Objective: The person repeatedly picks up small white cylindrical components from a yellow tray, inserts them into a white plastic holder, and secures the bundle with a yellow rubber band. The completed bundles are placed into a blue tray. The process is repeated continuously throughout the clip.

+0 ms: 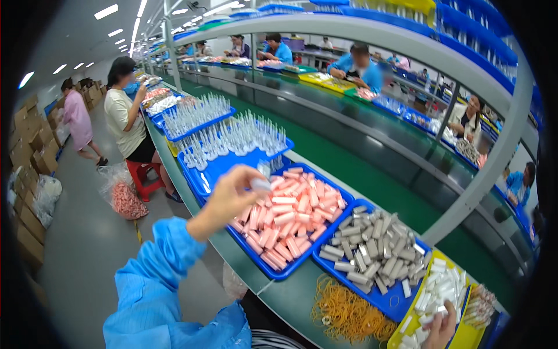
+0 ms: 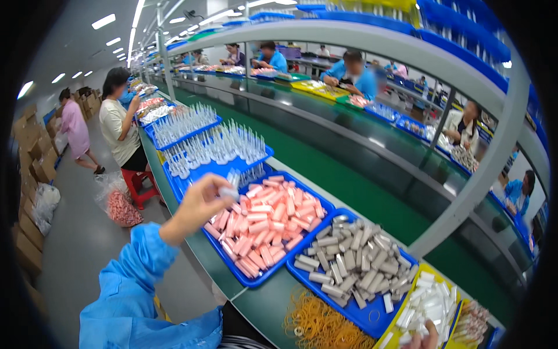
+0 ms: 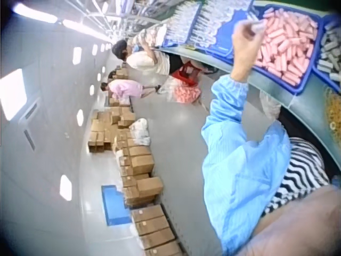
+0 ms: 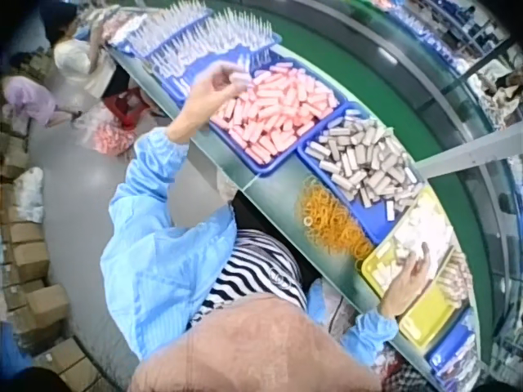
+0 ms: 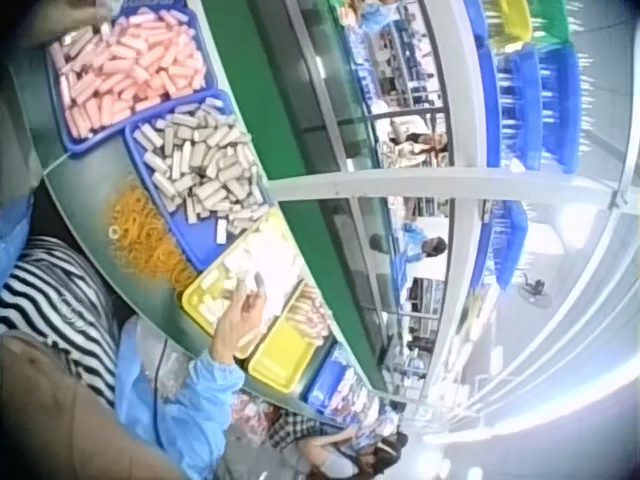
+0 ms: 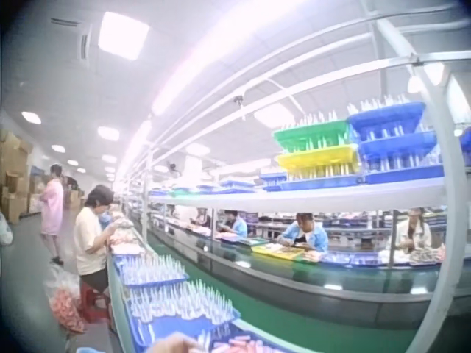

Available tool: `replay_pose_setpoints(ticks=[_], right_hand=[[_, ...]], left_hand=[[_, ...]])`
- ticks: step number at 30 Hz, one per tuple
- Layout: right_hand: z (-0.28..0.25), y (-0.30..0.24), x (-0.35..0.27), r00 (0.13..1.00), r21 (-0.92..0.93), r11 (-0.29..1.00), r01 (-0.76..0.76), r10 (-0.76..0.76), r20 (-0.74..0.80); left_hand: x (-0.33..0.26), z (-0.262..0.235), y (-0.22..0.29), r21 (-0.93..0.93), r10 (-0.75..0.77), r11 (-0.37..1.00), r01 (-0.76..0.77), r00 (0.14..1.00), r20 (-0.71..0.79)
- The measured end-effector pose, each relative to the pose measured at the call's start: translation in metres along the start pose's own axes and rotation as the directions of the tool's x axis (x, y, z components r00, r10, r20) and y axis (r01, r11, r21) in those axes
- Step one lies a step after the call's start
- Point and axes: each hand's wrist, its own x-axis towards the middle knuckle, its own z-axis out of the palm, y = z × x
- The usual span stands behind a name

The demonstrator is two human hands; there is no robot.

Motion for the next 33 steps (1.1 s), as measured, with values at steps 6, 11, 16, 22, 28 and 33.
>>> replay_pose_setpoints(ticks=[6,11,16,22,28,33], right_hand=[[0.074,-0.005,0.003,0.896,0.427,0.835,-0.348,0.162,0.415],[0.077,0.014,0.000,0.823,0.596,0.582,-0.553,0.270,0.500],[0.069,0.021,-0.007,0.854,0.601,0.617,-0.509,0.272,0.444],[0.067,0.023,-0.009,0.813,0.485,0.710,-0.511,0.216,0.541],[0.076,0.016,-0.051,0.904,0.463,0.851,-0.249,0.034,0.425],[0.074,0.025,-0.035,0.827,0.354,0.930,-0.096,-0.124,0.548]], left_hand=[[-0.126,0.141,0.067,-0.051,-0.008,0.998,0.045,0.818,0.575],[-0.152,0.181,0.078,-0.116,-0.067,0.979,0.170,0.796,0.602],[-0.152,0.185,0.081,-0.120,-0.066,0.970,0.210,0.707,0.705],[-0.149,0.192,0.076,-0.101,-0.081,0.970,0.220,0.689,0.720],[-0.157,0.202,0.062,-0.122,0.036,0.992,0.024,0.885,0.464],[-0.164,0.195,0.051,-0.040,0.120,0.993,-0.114,0.900,0.419]])
